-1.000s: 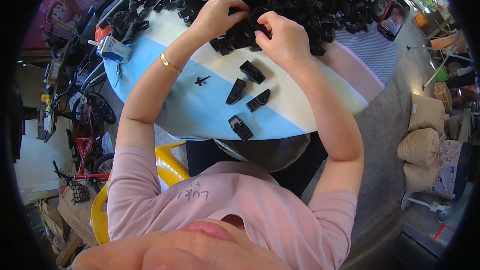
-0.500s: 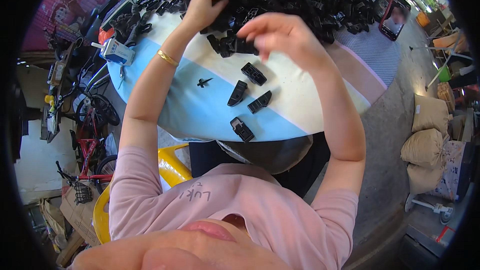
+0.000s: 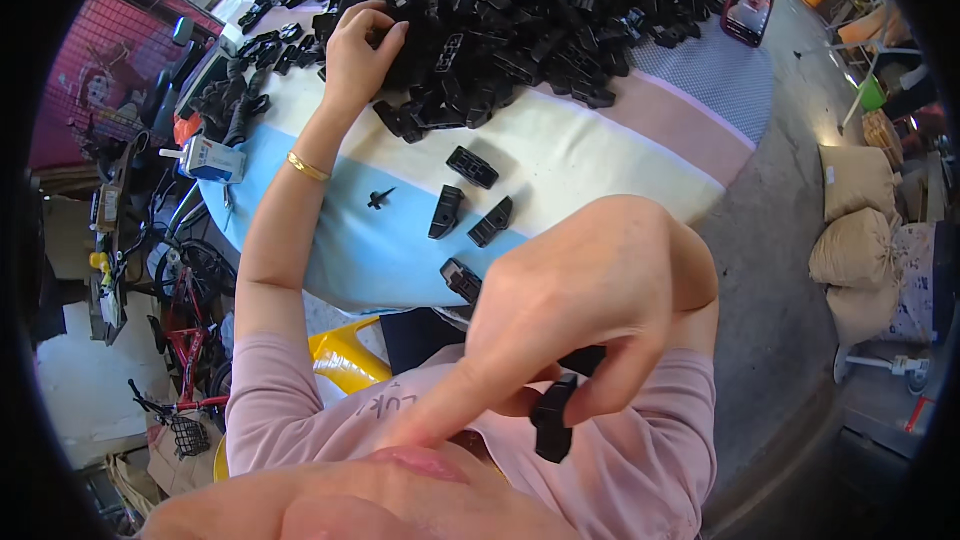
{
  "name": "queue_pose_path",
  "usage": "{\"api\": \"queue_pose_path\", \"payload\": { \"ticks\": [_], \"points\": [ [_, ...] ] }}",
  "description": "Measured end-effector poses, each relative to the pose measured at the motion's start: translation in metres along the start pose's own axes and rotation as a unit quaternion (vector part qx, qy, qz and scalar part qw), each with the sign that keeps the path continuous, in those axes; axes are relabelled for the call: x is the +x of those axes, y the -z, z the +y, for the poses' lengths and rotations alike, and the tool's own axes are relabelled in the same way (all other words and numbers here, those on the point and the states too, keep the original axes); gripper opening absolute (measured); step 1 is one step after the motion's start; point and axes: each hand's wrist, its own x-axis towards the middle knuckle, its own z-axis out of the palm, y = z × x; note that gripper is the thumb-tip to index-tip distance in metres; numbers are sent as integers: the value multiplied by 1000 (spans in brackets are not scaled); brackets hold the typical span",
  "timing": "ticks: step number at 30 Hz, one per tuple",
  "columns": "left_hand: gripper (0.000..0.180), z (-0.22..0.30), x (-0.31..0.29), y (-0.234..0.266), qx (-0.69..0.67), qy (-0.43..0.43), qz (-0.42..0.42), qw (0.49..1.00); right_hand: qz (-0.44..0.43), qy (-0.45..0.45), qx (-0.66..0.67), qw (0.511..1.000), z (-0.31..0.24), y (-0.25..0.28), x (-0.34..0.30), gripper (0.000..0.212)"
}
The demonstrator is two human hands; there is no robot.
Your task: Assembling small black plastic components at a production workbench.
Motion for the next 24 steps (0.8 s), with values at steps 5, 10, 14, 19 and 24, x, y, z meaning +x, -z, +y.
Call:
{"api": "queue_pose_path", "payload": {
  "ticks": [5,10,14,19,24],
  "points": [
    [18,17,-3,13,-117,50,18,992,-26,96,-29,995,2,14,-9,34],
    [33,49,-14,28,-421,111,-74,897,505,-76,-119,852,10,30,-23,15],
    [25,57,-21,35,-625,243,-245,700,639,-106,-144,748,38,65,-47,21],
    [19,48,-20,38,-676,313,-279,606,599,-200,-328,702,42,68,-45,20],
    [29,54,-21,42,-642,350,-292,617,543,-122,-488,672,51,66,-43,16]
  ]
}}
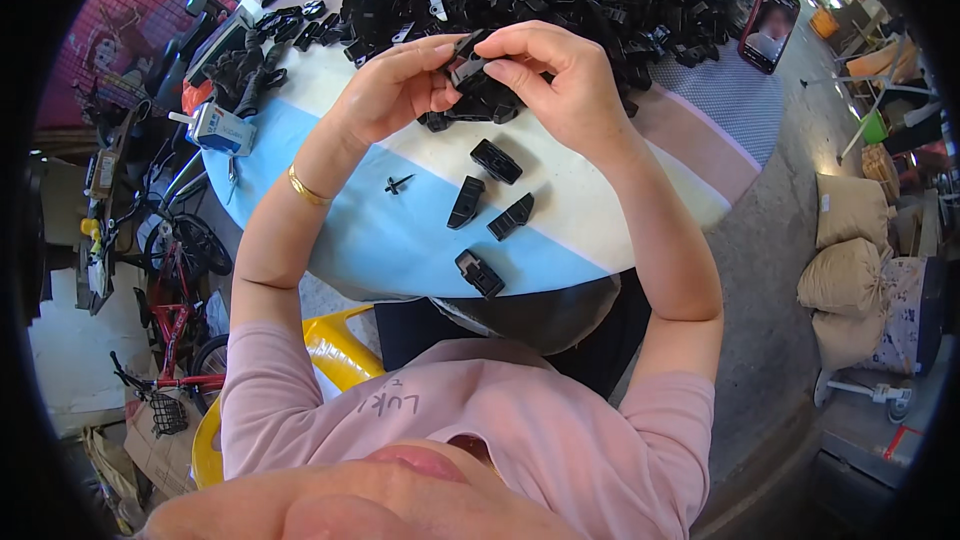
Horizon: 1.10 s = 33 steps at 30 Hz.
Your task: Assembling small black plastic components at a production workbench.
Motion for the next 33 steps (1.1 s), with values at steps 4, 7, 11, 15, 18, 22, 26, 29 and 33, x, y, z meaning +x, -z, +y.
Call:
{"api": "queue_pose_path", "payload": {
  "ticks": [4,7,11,15,18,22,26,29,33],
  "points": [
    [33,-1,-4,-6,46,3,4,999,10,16,-55,998,-1,-3,1,15],
    [35,-6,-2,-7,94,-21,4,995,23,-7,-51,998,1,-2,-3,15],
    [38,-7,-5,-14,259,-67,36,963,40,8,-83,996,0,-4,-2,15],
    [39,-9,-10,-24,414,-123,54,900,70,50,-114,990,2,-13,-5,20],
    [35,-8,-13,-29,441,-112,77,887,68,-6,-110,992,-5,-15,-6,27],
    [31,-1,-22,-36,435,-122,64,890,28,-71,50,996,3,-6,-5,27],
    [29,-2,-32,-35,529,-125,-127,830,41,-130,212,968,10,21,5,38],
    [31,-14,-37,-40,635,-70,-140,757,31,-145,58,987,18,16,2,28],
    [37,-12,-39,-35,614,-63,-174,768,-110,-106,-217,964,14,2,-5,21]
  ]
}}
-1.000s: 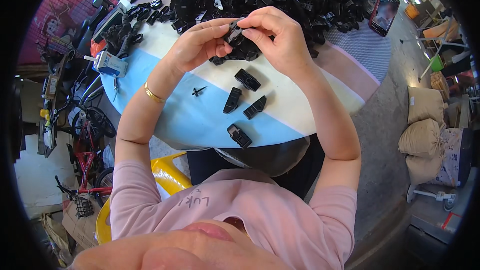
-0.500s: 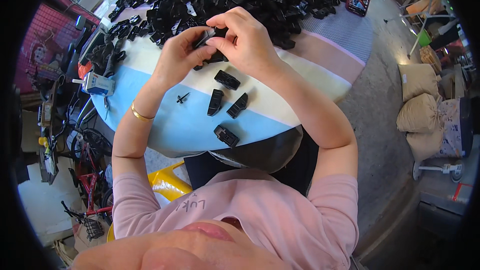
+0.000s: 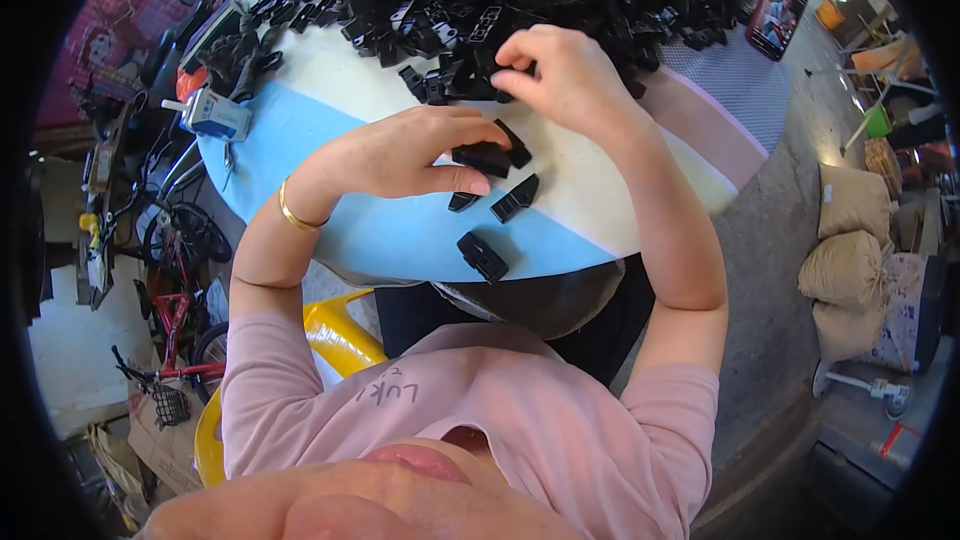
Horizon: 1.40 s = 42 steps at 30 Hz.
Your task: Assembling small black plastic components at a production workbench.
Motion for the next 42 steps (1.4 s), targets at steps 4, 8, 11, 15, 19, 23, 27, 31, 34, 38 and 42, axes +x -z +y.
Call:
{"api": "queue_pose_path", "payload": {
  "ticks": [4,8,11,15,19,23,27,31,34,38,42],
  "points": [
    [54,-3,-4,-1,6,-59,-63,996,-60,-22,-122,990,-10,-7,-9,27],
    [51,-3,-5,1,-70,-111,-53,990,-67,-27,-122,990,-11,-5,-12,23],
    [43,-9,-3,12,-76,-65,6,995,-51,-34,-140,988,-12,-3,-14,20],
    [34,-21,3,9,4,32,129,991,-51,-81,-169,981,-14,2,-15,18],
    [34,-21,6,5,77,77,206,972,-51,-87,-173,980,-15,5,-15,16],
    [24,-42,4,13,195,78,264,941,-42,-91,-191,976,-15,4,-11,16],
    [18,-61,0,49,-4,158,343,926,12,-91,-142,986,-14,6,-9,16],
    [23,-108,-32,83,204,207,428,856,60,-54,-12,997,-15,0,-5,16],
    [30,-124,-40,81,135,259,389,873,63,-19,14,998,-20,-9,-6,18],
    [39,-120,-30,78,64,274,344,896,54,-1,17,998,-28,-11,-9,18],
    [34,-113,-17,63,220,218,374,874,84,15,31,996,-25,-13,-9,17]
  ]
}}
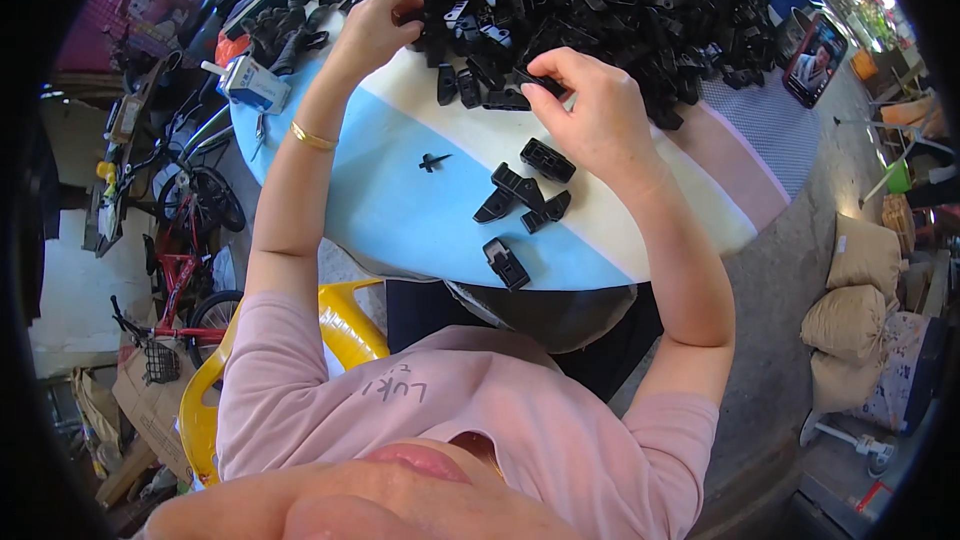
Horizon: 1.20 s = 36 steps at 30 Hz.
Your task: Assembling small black plastic components at a production workbench.
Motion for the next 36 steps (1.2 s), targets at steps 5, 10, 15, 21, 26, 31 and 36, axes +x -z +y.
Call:
{"api": "queue_pose_path", "payload": {
  "ticks": [5,10,15,21,26,31,36],
  "points": [
    [35,18,-5,3,-82,-47,93,991,54,-15,84,995,7,-4,5,18],
    [42,69,-16,-4,-557,68,-56,826,47,-51,174,982,14,0,6,36],
    [39,84,-28,-14,-702,73,-187,683,-58,-167,348,921,11,-3,8,44],
    [36,95,-37,-20,-468,23,-143,872,-36,-121,231,965,18,-13,4,38],
    [31,99,-39,-19,-514,70,-188,834,-73,-133,100,983,10,-4,7,33],
    [25,91,-33,-21,-677,134,-169,704,26,-87,54,994,21,-4,9,36],
    [23,81,-32,-20,-725,118,-186,653,14,-177,250,952,14,11,14,34]
  ]
}}
